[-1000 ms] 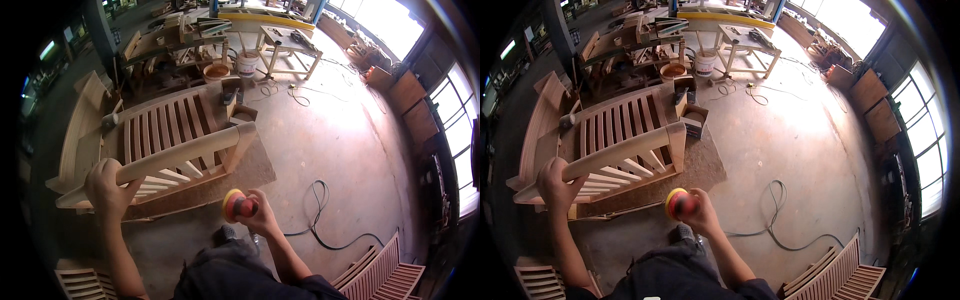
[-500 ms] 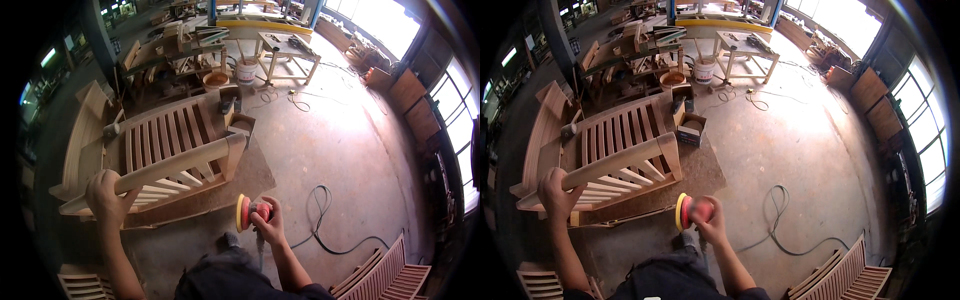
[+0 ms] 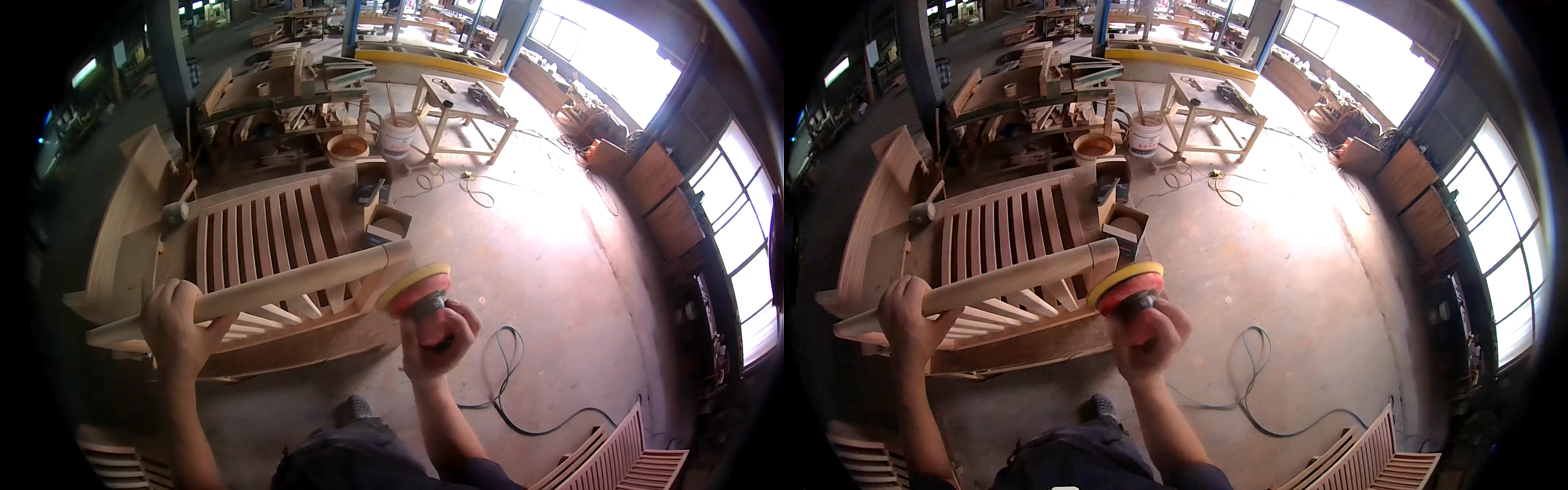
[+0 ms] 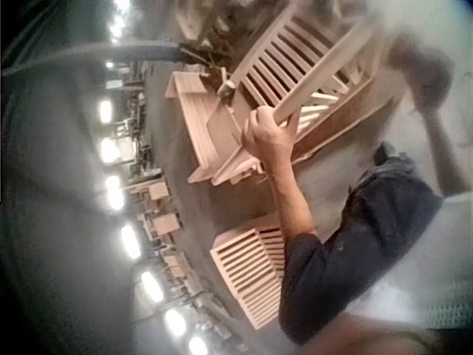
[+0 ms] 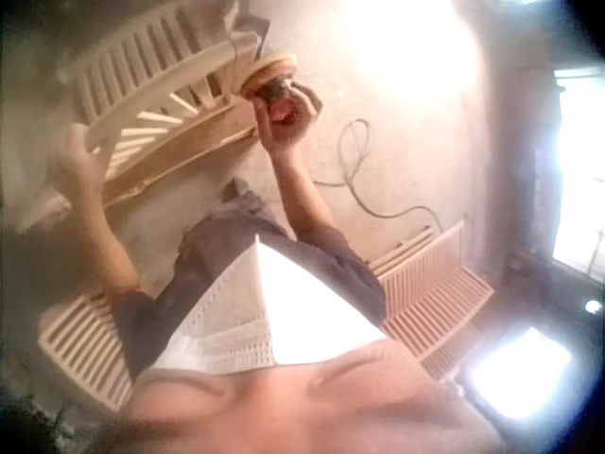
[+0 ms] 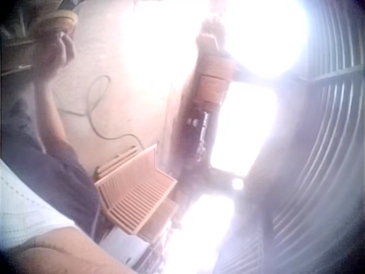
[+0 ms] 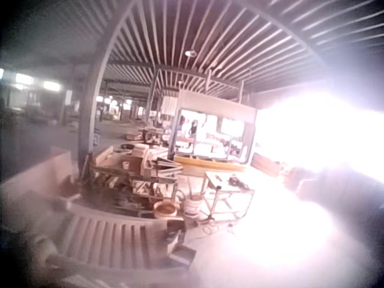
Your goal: The person sands a wooden chair frame with a handheld rotary sander, focusing on edges and slats. They reposition the chair multiple times to access different sides and then apply a liquid from a small bottle to the sanded surfaces while continuing to sand.
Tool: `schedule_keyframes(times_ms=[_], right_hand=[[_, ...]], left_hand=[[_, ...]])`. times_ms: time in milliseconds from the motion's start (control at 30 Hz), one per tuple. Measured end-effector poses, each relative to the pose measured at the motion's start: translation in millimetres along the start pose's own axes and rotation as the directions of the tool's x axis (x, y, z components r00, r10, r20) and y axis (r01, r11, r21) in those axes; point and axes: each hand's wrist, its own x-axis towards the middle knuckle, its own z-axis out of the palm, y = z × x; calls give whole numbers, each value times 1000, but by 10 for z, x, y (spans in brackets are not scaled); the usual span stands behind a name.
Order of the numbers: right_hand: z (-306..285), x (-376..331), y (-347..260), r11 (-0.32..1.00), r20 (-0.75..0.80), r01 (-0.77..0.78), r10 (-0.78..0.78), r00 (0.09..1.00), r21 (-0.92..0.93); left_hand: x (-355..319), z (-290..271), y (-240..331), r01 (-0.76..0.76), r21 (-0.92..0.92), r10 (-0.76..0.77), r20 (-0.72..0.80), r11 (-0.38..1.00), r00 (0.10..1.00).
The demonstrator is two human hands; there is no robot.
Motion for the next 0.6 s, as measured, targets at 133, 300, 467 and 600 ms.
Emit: schedule_keyframes(times_ms=[133, 300, 467, 600], right_hand=[[204, 31, 98, 970, 53, 157, -149, 987, -184], [316, 116, 136, 959, 30, 216, -214, 976, -185], [140, 727, -343, 903, 254, 265, -184, 949, -338], [160, 1616, -830, 868, 612, 318, -20, 791, -382]], left_hand=[[-13, 7, -31, -2, -2, 2, 6, 1000, 1000], [4, 19, -57, -36, -11, 36, -13, 999, 999], [28, 33, -65, -77, -38, 74, -53, 996, 996], [27, 116, -41, -58, -9, 56, -128, 998, 990]])
